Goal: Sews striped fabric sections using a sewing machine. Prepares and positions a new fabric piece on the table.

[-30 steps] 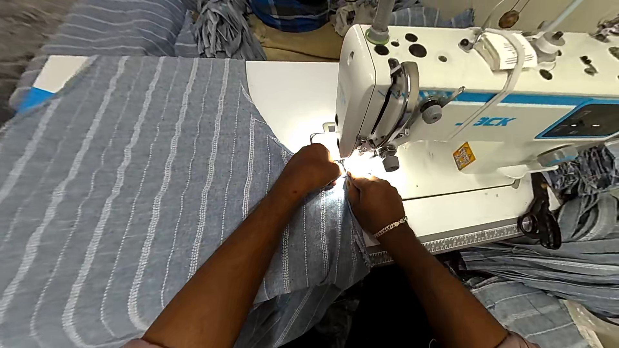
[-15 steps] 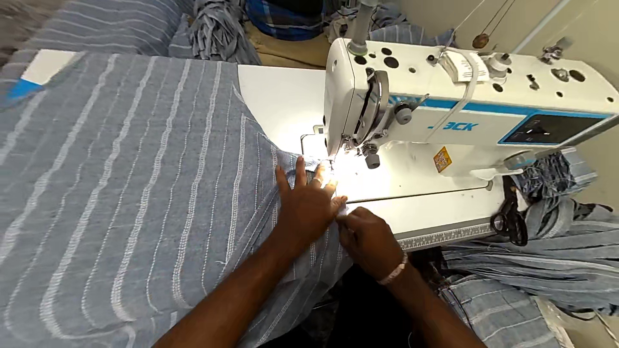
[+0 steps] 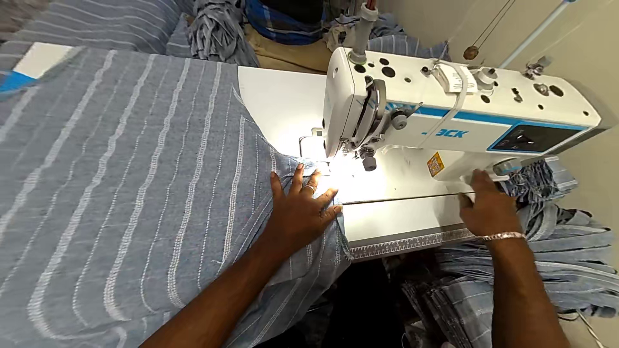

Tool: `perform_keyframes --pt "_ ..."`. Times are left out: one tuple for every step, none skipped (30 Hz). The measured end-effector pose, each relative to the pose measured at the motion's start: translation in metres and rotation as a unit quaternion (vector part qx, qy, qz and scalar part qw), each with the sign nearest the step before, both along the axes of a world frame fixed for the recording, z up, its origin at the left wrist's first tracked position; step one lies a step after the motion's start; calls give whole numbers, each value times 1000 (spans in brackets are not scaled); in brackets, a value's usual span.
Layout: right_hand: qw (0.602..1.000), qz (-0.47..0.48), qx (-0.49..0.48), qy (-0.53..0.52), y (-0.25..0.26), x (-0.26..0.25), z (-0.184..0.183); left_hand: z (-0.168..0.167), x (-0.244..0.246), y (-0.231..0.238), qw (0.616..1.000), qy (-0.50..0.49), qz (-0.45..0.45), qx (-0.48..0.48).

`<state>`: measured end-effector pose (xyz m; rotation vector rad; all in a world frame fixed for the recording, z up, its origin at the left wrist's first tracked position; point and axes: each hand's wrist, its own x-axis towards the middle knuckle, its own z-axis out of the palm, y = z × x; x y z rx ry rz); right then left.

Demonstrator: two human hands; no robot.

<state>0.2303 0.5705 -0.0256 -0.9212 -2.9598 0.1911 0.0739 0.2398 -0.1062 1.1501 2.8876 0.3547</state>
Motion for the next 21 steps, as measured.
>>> perform_keyframes --pt "999 4 12 50 -6 3 1 -1 -3 2 1000 -1 4 0" --pt "997 11 7 78 -16 4 0 -2 -6 3 1000 -6 8 2" --pt "995 29 -9 94 -29 4 -4 -2 -10 5 1000 -11 10 4" --pt "993 51 -26 100 -43 2 -10 -2 -15 8 1000 -15 9 6" --pt "990 79 -45 104 -58 -1 -19 -1 -20 10 1000 -21 5 5" --pt "985 109 -66 112 -73 -7 -28 2 -25 11 1000 -27 -3 0" --pt "979 138 -86 119 -87 -12 -38 4 -31 9 999 -37 -12 -2" --pt "972 169 -103 124 -100 -18 -46 8 -36 2 999 -47 -17 7" --pt "964 203 -114 129 -109 -24 -52 13 -39 -7 998 -51 -8 40" --pt "955 235 -123 132 -117 -31 -58 20 -39 -18 995 -57 26 74" --pt "946 266 -123 137 -123 -38 -61 28 -37 -30 991 -60 79 93" --pt "937 297 -120 139 -129 -46 -65 34 -34 -41 984 -66 138 91" --pt "928 326 -115 142 -134 -55 -69 35 -32 -49 976 -80 187 75" --pt "920 348 -111 140 -139 -65 -74 29 -32 -56 970 -89 216 63" --pt "918 361 -99 132 -145 -76 -79 20 -33 -62 970 -82 222 63" --pt "920 364 -80 118 -154 -85 -81 13 -35 -68 973 -60 213 71" --pt "927 356 -59 104 -166 -91 -83 9 -37 -75 976 -40 197 85" --pt "933 344 -39 94 -181 -88 -85 6 -36 -82 978 -29 177 101" --pt "939 333 -21 88 -197 -79 -86 4 -31 -91 980 -27 160 114" --pt "941 327 -11 81 -211 -70 -85 3 -28 -101 982 -21 148 119" --pt "942 325 -5 80 -222 -61 -85 2 -27 -110 982 -13 143 125"
